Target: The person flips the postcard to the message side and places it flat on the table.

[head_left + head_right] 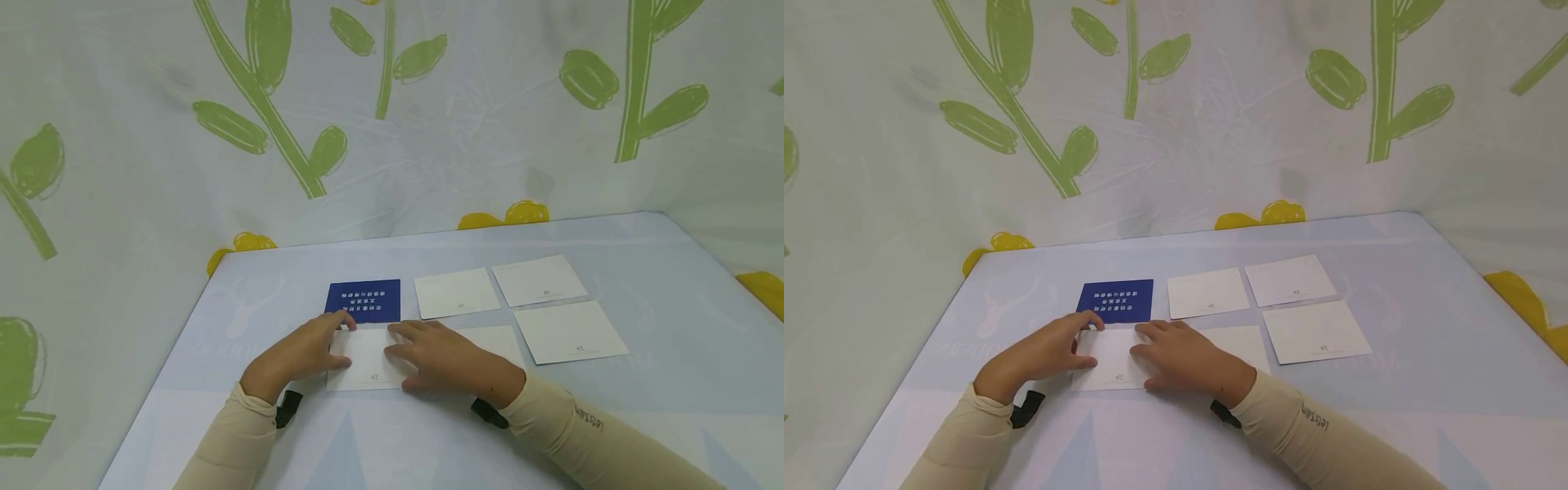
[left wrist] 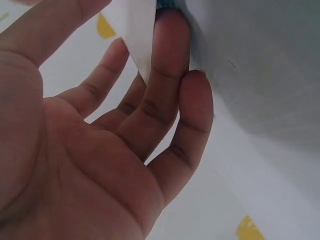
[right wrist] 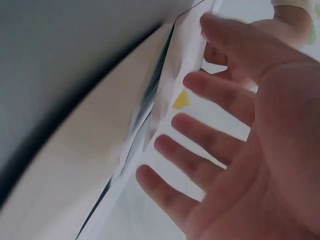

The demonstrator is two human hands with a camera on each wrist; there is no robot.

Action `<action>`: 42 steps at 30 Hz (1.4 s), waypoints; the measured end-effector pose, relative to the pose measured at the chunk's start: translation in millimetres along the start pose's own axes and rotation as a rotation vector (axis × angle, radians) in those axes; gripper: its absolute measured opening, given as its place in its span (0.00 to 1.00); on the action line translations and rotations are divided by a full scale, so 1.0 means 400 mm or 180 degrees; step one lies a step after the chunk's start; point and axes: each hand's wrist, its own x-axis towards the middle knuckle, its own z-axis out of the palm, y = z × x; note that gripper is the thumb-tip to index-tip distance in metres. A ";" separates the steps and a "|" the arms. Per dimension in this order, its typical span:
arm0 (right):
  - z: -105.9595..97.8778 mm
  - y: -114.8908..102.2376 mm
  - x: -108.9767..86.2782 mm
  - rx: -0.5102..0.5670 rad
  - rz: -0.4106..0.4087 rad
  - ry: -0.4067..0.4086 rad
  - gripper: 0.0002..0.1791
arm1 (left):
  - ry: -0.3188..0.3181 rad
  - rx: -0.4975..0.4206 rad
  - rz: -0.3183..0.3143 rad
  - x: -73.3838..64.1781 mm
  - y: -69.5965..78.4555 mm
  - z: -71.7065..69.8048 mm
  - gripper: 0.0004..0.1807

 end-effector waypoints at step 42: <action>0.005 -0.001 -0.010 -0.0026 -0.0102 -0.0284 0.29 | -0.0001 0.0330 -0.0083 0.002 0.007 0.003 0.27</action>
